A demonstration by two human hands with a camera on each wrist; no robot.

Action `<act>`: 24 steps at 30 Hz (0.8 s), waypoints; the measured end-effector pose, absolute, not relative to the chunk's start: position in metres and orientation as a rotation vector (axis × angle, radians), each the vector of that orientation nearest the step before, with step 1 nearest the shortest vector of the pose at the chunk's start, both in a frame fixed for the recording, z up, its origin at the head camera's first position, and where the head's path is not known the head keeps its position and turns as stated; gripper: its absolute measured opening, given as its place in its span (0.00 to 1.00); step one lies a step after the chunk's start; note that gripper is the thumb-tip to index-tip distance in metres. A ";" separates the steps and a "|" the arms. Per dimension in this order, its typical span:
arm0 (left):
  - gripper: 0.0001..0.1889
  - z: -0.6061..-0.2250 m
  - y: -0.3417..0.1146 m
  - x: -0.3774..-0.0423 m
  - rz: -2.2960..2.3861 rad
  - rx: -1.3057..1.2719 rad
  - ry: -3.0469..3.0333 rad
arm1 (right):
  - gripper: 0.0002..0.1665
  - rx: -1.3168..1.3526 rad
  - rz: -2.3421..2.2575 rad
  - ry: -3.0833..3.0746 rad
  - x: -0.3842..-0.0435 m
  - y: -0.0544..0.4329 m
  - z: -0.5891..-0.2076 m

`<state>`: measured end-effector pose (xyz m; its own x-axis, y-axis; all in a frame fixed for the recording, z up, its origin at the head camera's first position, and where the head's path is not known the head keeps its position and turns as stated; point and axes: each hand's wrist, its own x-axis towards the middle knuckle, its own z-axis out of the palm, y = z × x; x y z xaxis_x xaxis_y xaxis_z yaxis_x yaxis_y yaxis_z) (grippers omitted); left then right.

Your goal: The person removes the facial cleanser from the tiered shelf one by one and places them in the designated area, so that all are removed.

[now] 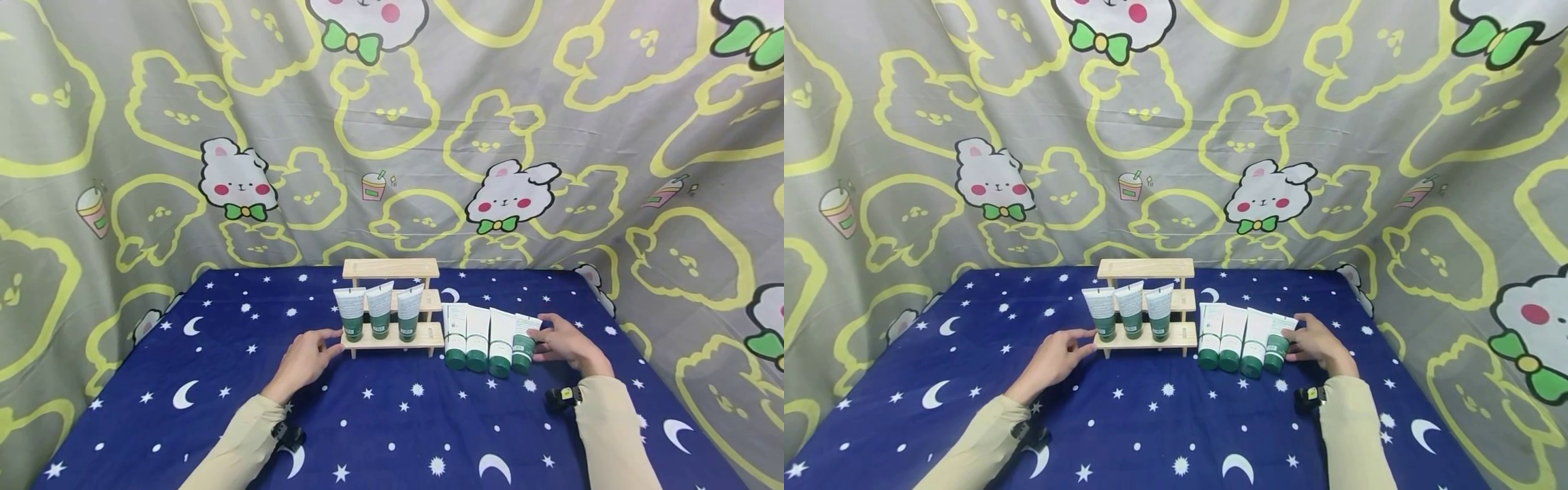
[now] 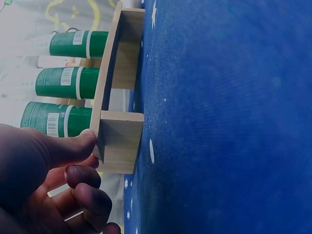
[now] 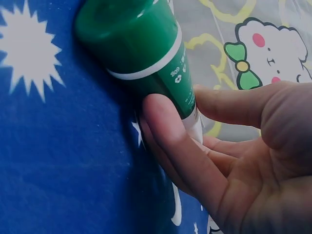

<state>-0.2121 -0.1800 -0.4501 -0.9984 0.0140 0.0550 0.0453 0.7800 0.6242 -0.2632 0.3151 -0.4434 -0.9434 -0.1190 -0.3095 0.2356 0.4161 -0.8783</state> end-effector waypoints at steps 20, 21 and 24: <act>0.19 -0.450 -0.180 -0.212 -1.018 -0.058 -2.916 | 0.45 0.136 -1.519 2.424 -0.269 0.302 -0.449; 0.19 -0.450 -0.180 -0.212 -1.018 -0.057 -2.916 | 0.45 0.139 -1.520 2.430 -0.269 0.301 -0.450; 0.19 -0.451 -0.180 -0.212 -1.016 -0.057 -2.917 | 0.45 0.159 -1.514 2.451 -0.271 0.299 -0.451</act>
<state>-0.2122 -0.1802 -0.4508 -0.9980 0.0179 0.0614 0.0522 0.7831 0.6198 -0.2708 0.2988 -0.4507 -0.9614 -0.0411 -0.2722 0.2249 0.4526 -0.8629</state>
